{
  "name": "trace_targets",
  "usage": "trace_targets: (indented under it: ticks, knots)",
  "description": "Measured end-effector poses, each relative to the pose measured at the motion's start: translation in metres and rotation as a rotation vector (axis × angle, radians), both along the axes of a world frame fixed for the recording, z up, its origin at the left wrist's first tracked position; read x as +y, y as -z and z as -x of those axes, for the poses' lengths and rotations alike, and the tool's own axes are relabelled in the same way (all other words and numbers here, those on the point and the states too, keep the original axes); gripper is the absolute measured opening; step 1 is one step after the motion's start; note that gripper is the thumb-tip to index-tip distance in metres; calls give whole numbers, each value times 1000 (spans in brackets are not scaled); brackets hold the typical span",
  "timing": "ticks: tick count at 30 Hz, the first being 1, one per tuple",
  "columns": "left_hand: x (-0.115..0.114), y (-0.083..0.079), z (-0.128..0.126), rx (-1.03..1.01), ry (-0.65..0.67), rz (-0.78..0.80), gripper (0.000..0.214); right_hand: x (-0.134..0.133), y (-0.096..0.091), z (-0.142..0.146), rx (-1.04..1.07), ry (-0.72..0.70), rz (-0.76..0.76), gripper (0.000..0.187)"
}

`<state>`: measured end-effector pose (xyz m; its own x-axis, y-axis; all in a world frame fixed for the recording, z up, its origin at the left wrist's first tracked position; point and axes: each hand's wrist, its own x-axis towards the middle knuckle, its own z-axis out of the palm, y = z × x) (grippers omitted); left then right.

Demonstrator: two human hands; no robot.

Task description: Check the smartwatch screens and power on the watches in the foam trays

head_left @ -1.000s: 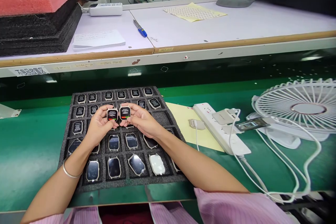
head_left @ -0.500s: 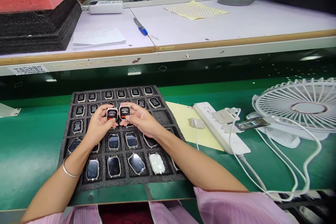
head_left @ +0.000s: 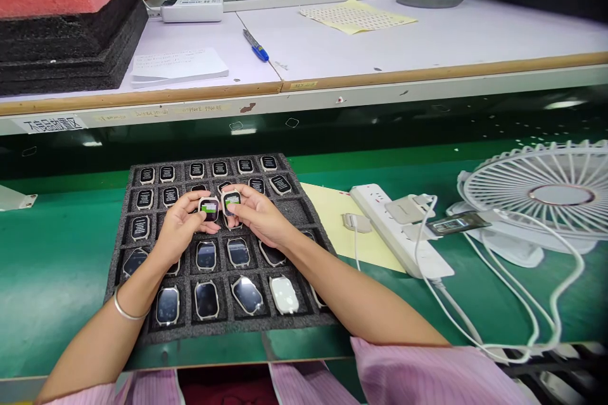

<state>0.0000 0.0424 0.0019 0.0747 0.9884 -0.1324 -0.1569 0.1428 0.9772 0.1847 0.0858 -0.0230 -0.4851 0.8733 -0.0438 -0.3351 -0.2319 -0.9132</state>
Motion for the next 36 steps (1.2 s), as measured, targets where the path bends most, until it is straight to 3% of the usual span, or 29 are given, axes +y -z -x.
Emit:
trace_targets:
  ticks: [20, 31, 36]
  knots:
    - [-1, -2, 0, -2, -15, -7, 44, 0, 0, -1, -13, -19, -35, 44]
    - [1, 1, 3, -38, -32, 11, 48, 1, -2, 1, 19, -24, 22, 44]
    - [1, -8, 3, -93, -56, 8, 52, 2, -9, 3, 81, -17, 51, 37]
